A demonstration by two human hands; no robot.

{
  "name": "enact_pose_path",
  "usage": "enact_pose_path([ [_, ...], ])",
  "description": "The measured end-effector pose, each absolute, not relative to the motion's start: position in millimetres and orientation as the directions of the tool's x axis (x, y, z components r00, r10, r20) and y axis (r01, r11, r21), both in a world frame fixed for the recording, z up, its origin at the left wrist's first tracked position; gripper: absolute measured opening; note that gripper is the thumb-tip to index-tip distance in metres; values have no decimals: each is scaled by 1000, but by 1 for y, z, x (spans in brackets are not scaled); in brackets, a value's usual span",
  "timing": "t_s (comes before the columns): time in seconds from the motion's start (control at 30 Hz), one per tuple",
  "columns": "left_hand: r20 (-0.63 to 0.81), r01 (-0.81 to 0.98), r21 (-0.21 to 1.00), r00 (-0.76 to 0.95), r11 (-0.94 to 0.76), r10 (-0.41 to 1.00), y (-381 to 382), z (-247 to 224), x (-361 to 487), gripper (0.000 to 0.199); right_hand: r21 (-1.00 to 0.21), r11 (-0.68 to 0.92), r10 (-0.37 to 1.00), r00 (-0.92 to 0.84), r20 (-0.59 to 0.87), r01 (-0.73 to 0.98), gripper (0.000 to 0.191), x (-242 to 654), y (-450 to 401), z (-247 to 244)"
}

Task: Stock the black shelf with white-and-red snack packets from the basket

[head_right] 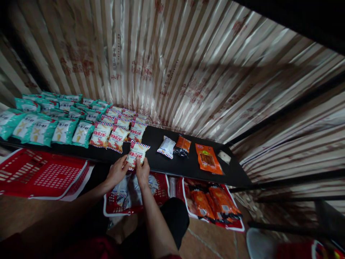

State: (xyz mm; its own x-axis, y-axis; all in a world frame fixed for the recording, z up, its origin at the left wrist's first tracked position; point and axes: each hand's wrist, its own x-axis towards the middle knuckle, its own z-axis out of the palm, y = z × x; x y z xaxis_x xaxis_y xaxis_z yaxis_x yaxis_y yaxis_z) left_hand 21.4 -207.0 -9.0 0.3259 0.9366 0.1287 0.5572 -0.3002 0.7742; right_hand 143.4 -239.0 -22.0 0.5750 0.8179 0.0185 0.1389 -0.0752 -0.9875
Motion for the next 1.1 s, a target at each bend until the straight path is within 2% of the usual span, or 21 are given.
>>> enact_pose_path([
  [0.17, 263, 563, 719, 325, -409, 909, -210, -23, 26, 45, -980, -89, 799, 600, 36, 178, 43, 147, -226, -20],
  [0.37, 319, 538, 688, 379, -488, 868, -215, -36, 29, 54, -958, -136, 767, 639, 60, 253, 41, 149, -215, -18],
  [0.6, 302, 529, 681, 426, -506, 853, -215, -38, 33, 55, -958, -125, 760, 645, 75, 258, 45, 149, -204, -20],
  [1.1, 366, 519, 629, 459, -579, 809, -193, -37, 36, 57, -945, -91, 769, 625, 132, 313, 45, 153, -175, -24],
])
